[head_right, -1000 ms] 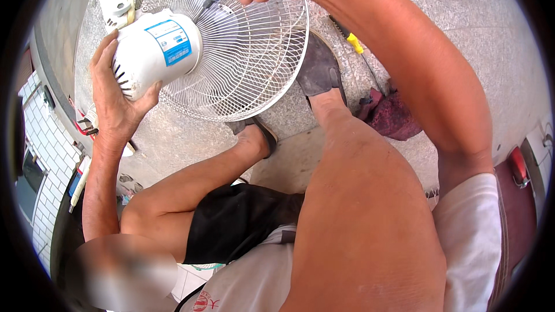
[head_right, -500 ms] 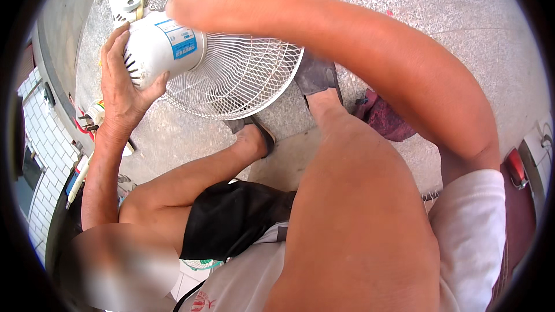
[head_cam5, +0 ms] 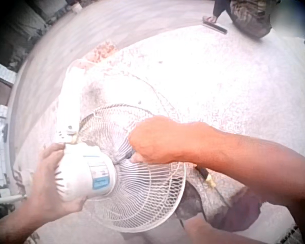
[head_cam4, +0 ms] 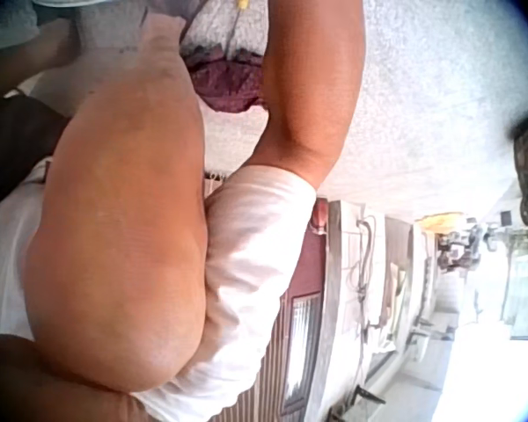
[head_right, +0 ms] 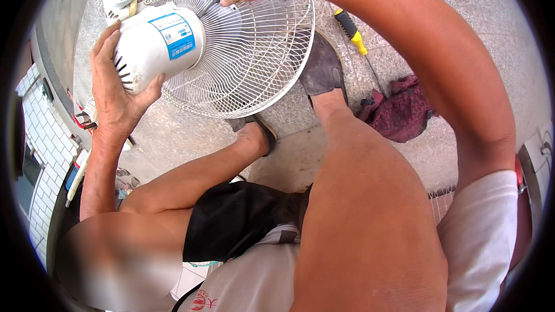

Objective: The person sits on the floor and uses a screwdriver to remove the front grill of a white pedestal fan. They then use the screwdriver to loosen the central nut and detach the fan blades from the motor housing.

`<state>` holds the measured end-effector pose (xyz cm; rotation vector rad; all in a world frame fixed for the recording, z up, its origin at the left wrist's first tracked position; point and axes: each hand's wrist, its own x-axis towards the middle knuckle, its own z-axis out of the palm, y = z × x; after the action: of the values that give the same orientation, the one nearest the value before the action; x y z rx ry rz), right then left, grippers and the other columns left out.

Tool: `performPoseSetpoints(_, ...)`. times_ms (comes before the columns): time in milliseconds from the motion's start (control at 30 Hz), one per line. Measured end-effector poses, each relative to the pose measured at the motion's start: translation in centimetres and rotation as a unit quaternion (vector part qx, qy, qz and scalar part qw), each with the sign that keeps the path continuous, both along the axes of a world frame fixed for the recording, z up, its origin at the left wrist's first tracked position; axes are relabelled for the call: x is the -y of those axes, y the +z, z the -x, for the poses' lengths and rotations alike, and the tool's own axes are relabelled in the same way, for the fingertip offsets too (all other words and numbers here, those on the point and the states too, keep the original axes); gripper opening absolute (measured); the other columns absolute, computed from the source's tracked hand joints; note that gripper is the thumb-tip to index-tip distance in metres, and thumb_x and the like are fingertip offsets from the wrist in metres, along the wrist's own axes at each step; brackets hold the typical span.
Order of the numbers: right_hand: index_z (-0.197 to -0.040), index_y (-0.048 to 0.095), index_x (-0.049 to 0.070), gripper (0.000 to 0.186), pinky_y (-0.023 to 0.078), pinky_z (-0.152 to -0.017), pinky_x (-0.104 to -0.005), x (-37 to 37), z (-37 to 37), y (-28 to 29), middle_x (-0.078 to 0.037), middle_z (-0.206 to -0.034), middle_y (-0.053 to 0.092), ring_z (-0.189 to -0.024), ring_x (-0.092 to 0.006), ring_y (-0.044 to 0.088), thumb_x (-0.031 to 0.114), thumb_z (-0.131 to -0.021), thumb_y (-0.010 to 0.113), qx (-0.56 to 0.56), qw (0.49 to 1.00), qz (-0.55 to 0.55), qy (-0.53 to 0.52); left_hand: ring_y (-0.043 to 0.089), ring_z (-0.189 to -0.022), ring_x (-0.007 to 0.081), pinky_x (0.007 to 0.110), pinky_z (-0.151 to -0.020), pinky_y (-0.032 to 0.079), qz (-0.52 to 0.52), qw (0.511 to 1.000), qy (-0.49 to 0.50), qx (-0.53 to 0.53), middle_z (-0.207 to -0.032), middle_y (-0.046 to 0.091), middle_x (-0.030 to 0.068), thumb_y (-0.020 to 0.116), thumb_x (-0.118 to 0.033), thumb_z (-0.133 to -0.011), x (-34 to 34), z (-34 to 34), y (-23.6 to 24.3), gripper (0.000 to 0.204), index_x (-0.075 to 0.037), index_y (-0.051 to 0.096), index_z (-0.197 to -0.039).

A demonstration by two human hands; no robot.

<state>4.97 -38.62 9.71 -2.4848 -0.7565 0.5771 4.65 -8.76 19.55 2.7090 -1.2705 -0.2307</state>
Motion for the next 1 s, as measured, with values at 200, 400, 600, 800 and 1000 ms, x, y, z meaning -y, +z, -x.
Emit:
performPoseSetpoints(200,-0.087,0.073,-0.007,0.034,0.056,-0.075,-0.0517,-0.3,0.4,0.4,-0.028,-0.082,0.07,-0.083,-0.0455,0.07,0.027,-0.088,0.069,0.041,0.999,-0.007,0.007,0.052,-0.129,0.0404,0.049,-0.107,0.049,0.005,1.0,-0.017,0.026,-0.146,0.047,0.0237,0.088,-0.03,-0.068,-0.2,-0.1,-0.3,0.094,-0.002,0.039,-0.144)
performPoseSetpoints(400,-0.087,0.073,-0.007,0.031,0.057,-0.076,-0.051,-2.9,1.1,4.3,-0.028,-0.085,0.071,-0.082,-0.0432,0.071,0.022,-0.085,0.063,0.043,0.994,0.071,-0.067,0.05,-0.134,0.0388,0.049,-0.112,0.048,0.002,1.0,0.011,0.0,-0.149,0.044,0.0208,0.085,-0.036,-0.072,-0.4,-0.5,-0.2,0.094,-0.006,0.037,-0.147)
performPoseSetpoints(600,-0.096,0.071,-0.003,0.036,0.056,-0.078,-0.0438,3.0,5.3,1.0,-0.021,-0.091,0.073,-0.083,-0.0313,0.071,0.031,-0.097,0.061,0.037,0.934,-0.029,-0.353,0.058,-0.127,0.0367,0.046,-0.111,0.05,0.027,0.997,0.06,-0.033,-0.139,0.054,0.0198,0.087,-0.037,-0.071,-2.5,-2.1,0.9,0.092,-0.004,0.044,-0.145)
performPoseSetpoints(800,-0.127,0.062,-0.006,0.055,0.055,-0.095,-0.0392,2.0,10.6,-4.7,-0.017,-0.117,0.07,-0.108,-0.0214,0.067,0.044,-0.106,0.053,-0.238,0.701,-0.291,-0.606,0.065,-0.119,0.0395,0.05,-0.101,0.057,0.022,0.98,0.183,-0.079,-0.137,0.058,0.0277,0.076,-0.061,-0.072,-2.6,-4.3,1.1,0.099,-0.005,0.049,-0.148)
performPoseSetpoints(1000,-0.127,0.063,-0.004,0.054,0.058,-0.089,-0.0302,0.2,9.2,-4.3,-0.013,-0.114,0.071,-0.099,-0.0168,0.07,0.045,-0.106,0.054,-0.229,0.565,-0.521,-0.597,0.069,-0.111,0.0387,0.045,-0.097,0.058,0.006,0.96,0.246,-0.132,-0.12,0.065,0.0269,0.08,-0.059,-0.071,-1.9,-5.4,2.4,0.102,0.004,0.049,-0.146)
